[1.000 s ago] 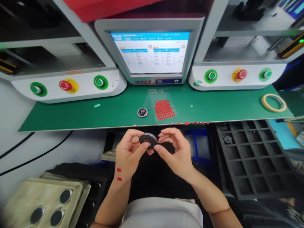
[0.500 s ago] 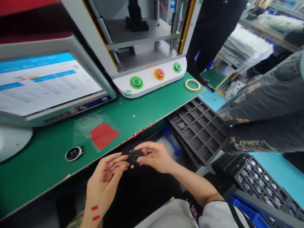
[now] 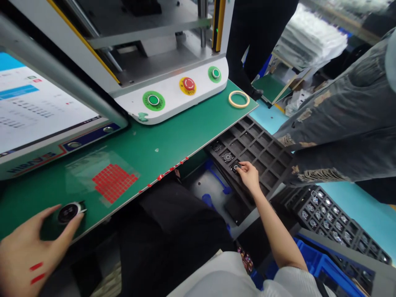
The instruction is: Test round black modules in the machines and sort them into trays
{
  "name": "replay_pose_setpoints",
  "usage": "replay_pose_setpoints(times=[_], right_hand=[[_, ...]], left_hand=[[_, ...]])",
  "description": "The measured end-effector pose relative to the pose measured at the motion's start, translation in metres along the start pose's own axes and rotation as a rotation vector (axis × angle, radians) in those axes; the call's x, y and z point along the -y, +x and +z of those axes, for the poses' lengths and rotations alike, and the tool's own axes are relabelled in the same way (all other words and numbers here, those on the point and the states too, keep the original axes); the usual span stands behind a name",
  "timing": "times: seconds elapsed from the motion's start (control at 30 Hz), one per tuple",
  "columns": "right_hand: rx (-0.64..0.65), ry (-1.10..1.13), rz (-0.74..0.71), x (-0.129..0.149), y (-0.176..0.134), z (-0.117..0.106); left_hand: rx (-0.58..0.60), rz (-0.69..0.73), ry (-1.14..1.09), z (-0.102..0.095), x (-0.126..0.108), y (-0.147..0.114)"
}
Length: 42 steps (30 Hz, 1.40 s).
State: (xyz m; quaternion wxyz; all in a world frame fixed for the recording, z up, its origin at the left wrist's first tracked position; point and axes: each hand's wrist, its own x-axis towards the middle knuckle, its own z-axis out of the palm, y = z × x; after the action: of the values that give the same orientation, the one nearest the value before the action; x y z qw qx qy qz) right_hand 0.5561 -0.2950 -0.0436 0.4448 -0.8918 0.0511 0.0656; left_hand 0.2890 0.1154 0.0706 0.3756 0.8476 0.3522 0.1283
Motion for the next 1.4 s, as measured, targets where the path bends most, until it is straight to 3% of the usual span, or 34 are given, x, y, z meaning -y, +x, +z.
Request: replay_pose_setpoints(times=[0.07, 0.17, 0.27, 0.33, 0.37, 0.4, 0.53, 0.63, 0.73, 0.83, 0.97, 1.1, 1.23, 1.4], right_hand=[[-0.034, -0.103, -0.061, 0.004, -0.002, -0.002], [-0.098, -0.201, -0.165, 0.017, -0.012, -0.004], [-0.123, -0.184, -0.286, 0.040, -0.033, 0.003], [-0.067, -0.119, -0.380, 0.063, -0.054, 0.014], [0.003, -0.069, -0.434, 0.077, -0.067, 0.021], [0.104, -0.007, -0.490, 0.092, -0.081, 0.028], [0.668, 0.397, -0.651, 0.152, -0.135, 0.053], [0.934, 0.604, -0.542, 0.184, -0.162, 0.064], [1.003, 0.618, -0.416, 0.187, -0.173, 0.064], [0.846, 0.559, -0.215, 0.157, -0.161, 0.054], [0.302, 0.463, -0.006, 0.082, -0.108, 0.011], [-0.032, 0.300, 0.150, 0.015, -0.058, -0.034], [-0.076, 0.098, 0.255, -0.014, -0.033, -0.042], [0.036, -0.242, 0.217, -0.001, -0.029, -0.044]], left_hand=[[-0.146, 0.028, 0.291, 0.001, -0.004, 0.002], [-0.164, 0.020, 0.406, 0.004, 0.000, 0.005], [-0.318, -0.059, 0.186, 0.007, -0.002, -0.003], [-0.374, -0.106, -0.174, 0.012, -0.015, -0.016], [-0.341, -0.113, -0.380, 0.015, -0.023, -0.025], [-0.219, -0.132, -0.552, 0.019, -0.033, -0.033], [0.220, -0.262, -1.058, 0.036, -0.067, -0.064], [0.333, -0.409, -1.243, 0.046, -0.076, -0.080], [0.380, -0.490, -1.299, 0.058, -0.077, -0.091], [0.484, -0.502, -1.255, 0.073, -0.078, -0.098], [0.394, -0.377, -1.054, 0.087, -0.075, -0.096], [0.396, -0.368, -0.958, 0.090, -0.070, -0.087], [0.336, -0.341, -0.965, 0.089, -0.074, -0.083], [0.175, -0.276, -0.962, 0.083, -0.072, -0.078]])
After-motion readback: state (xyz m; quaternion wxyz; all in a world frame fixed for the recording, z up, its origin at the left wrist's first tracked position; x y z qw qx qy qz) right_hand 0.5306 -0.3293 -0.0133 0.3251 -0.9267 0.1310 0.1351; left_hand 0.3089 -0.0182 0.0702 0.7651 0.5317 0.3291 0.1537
